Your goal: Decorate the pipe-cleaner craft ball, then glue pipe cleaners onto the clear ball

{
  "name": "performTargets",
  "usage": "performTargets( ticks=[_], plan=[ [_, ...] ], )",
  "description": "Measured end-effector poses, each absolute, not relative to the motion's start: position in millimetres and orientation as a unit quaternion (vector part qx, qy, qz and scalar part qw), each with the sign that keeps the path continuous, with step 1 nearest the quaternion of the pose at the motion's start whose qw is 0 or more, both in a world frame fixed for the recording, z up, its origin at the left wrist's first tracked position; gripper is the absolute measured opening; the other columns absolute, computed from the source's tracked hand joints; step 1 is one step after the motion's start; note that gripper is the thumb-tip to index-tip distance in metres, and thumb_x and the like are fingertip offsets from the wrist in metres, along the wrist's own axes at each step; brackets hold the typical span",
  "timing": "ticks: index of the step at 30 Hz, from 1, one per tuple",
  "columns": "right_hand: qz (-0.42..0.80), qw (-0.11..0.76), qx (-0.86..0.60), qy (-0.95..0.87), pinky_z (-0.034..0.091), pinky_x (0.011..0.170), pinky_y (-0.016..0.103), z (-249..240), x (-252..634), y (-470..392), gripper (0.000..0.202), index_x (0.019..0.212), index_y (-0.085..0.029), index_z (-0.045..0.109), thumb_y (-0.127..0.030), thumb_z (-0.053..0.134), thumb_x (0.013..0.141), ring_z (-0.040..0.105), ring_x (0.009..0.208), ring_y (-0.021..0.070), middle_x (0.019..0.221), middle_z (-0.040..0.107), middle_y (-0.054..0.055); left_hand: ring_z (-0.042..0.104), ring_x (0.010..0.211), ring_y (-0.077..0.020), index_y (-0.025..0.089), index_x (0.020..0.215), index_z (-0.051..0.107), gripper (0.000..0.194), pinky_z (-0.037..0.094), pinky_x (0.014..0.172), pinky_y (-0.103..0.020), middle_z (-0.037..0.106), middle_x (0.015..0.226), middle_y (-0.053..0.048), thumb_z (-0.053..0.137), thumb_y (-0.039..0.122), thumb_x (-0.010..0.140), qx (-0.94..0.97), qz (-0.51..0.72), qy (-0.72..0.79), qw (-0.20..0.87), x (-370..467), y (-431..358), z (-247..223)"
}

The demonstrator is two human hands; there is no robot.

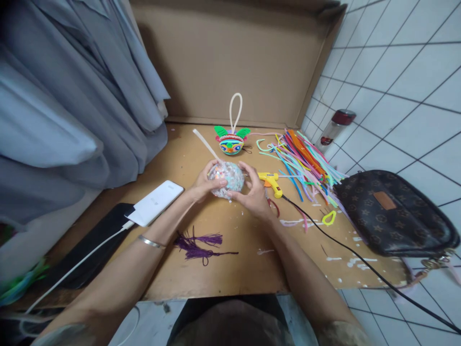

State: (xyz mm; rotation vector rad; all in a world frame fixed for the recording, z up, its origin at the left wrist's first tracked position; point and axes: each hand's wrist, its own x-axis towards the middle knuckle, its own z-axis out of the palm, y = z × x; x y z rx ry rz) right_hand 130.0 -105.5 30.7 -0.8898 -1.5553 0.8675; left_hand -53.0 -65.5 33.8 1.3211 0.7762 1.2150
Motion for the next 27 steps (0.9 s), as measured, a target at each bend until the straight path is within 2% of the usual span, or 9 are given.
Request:
performTargets(
  ticks=[4,8,15,23,27],
  plan=[
    [0.423,0.552,-0.376,-0.612,0.044,0.118,0.051,28.6,129.2,-103.1,0.108,0.15,-0.031,0.042,-0.052,0.093,0.058,0.04,0.146,0.0335,0.159,0.038,0.012,0.063,0.115,-0.0298,0.02,0.119,0.055,0.091,0.051,0.104,-0.044,0.066,0.122,-0.01,0.093,0.056,0.045,0.61,0.523,0.331,0.495,-54.2,-63.7,31.6],
    [0.516,0.519,-0.348,-0.586,0.043,0.119,0.05,32.7,129.7,-102.3,0.111,0.153,-0.03,0.04,-0.049,0.094,0.058,0.046,0.144,0.033,0.155,0.048,0.011,0.06,0.125,-0.0317,0.021,0.121,0.054,0.089,0.046,0.112,-0.048,0.064,0.129,-0.011,0.093,0.056,0.048,0.643,0.525,0.322,0.456,-54.3,-65.3,29.6],
    [0.541,0.521,-0.332,-0.571,0.043,0.119,0.047,31.3,130.8,-100.5,0.107,0.149,-0.029,0.046,-0.043,0.096,0.055,0.053,0.139,0.0294,0.152,0.054,0.01,0.061,0.123,-0.03,0.021,0.121,0.053,0.088,0.049,0.108,-0.046,0.061,0.132,-0.011,0.091,0.059,0.051,0.674,0.515,0.308,0.431,-55.7,-67.0,28.8],
    [0.516,0.523,-0.333,-0.591,0.046,0.116,0.046,26.0,132.6,-96.4,0.102,0.142,-0.028,0.051,-0.043,0.096,0.052,0.056,0.135,0.0279,0.146,0.058,0.011,0.064,0.113,-0.027,0.021,0.119,0.053,0.087,0.051,0.101,-0.042,0.063,0.123,-0.009,0.094,0.051,0.048,0.657,0.511,0.307,0.462,-55.3,-70.7,32.0],
    [0.514,0.522,-0.334,-0.593,0.047,0.115,0.045,27.7,131.7,-96.9,0.103,0.141,-0.029,0.049,-0.047,0.096,0.052,0.055,0.136,0.0281,0.146,0.057,0.01,0.063,0.116,-0.0286,0.021,0.12,0.054,0.086,0.05,0.103,-0.044,0.064,0.123,-0.009,0.093,0.049,0.049,0.668,0.517,0.314,0.434,-54.6,-72.3,32.1]
  ],
)
